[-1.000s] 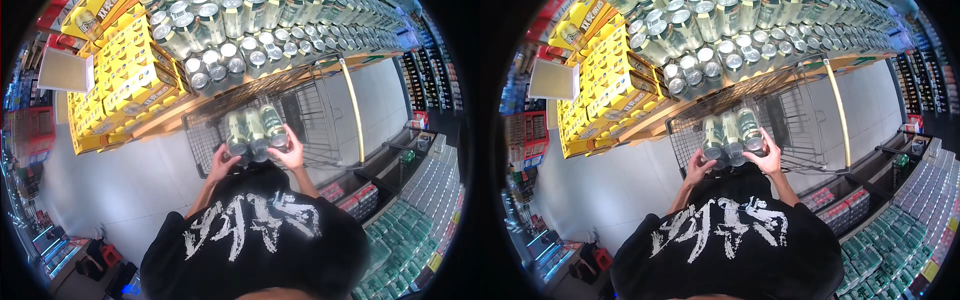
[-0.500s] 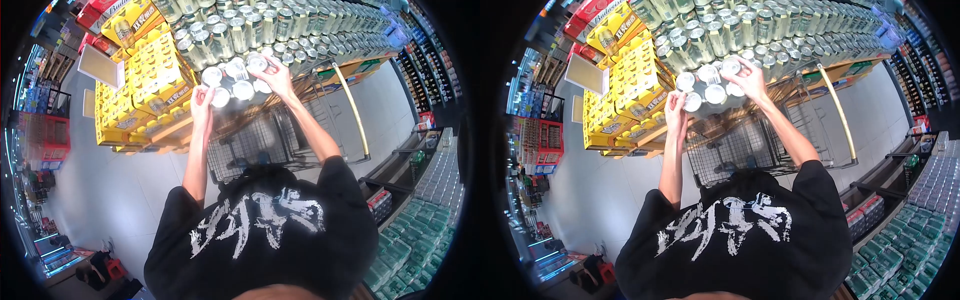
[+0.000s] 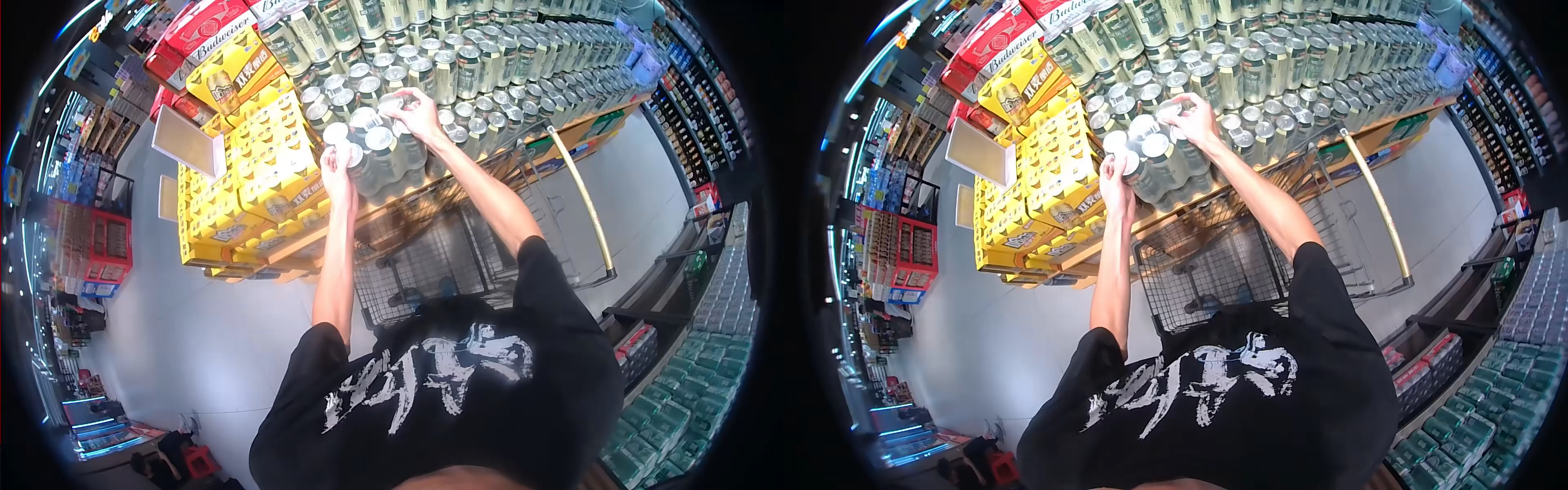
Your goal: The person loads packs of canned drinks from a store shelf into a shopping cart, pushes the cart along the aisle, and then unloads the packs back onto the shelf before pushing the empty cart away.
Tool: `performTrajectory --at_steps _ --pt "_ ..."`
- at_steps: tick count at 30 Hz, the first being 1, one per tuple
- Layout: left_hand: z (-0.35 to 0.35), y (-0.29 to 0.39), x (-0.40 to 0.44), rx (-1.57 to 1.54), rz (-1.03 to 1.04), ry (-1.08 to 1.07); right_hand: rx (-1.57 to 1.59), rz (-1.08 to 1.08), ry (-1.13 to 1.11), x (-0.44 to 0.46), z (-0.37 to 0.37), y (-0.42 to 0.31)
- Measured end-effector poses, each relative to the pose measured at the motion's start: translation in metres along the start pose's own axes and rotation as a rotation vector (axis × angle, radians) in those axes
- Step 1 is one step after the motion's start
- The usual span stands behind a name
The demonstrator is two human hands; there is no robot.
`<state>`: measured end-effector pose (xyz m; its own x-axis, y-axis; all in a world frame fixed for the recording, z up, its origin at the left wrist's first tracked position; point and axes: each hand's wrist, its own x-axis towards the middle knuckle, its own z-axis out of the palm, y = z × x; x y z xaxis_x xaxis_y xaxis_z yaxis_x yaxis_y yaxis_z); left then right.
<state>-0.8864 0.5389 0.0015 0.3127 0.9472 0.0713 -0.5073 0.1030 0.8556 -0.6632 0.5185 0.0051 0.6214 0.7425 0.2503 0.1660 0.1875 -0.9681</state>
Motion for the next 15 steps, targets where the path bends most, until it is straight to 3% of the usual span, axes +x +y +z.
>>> performTrajectory --at_steps 2,5,9,15 --pt "0.004 0.006 0.002 -0.004 -0.032 0.007 0.079 0.031 0.055 0.004 0.006 0.001" --pt "0.014 0.008 -0.028 0.080 0.082 0.024 0.076 0.068 0.070 0.001 0.007 -0.007" --pt "0.007 -0.022 -0.059 0.387 0.119 0.219 0.154 0.210 0.147 -0.005 0.011 -0.021" --pt "0.014 -0.040 -0.038 0.488 0.064 0.326 0.146 0.174 0.225 0.011 0.025 0.006"
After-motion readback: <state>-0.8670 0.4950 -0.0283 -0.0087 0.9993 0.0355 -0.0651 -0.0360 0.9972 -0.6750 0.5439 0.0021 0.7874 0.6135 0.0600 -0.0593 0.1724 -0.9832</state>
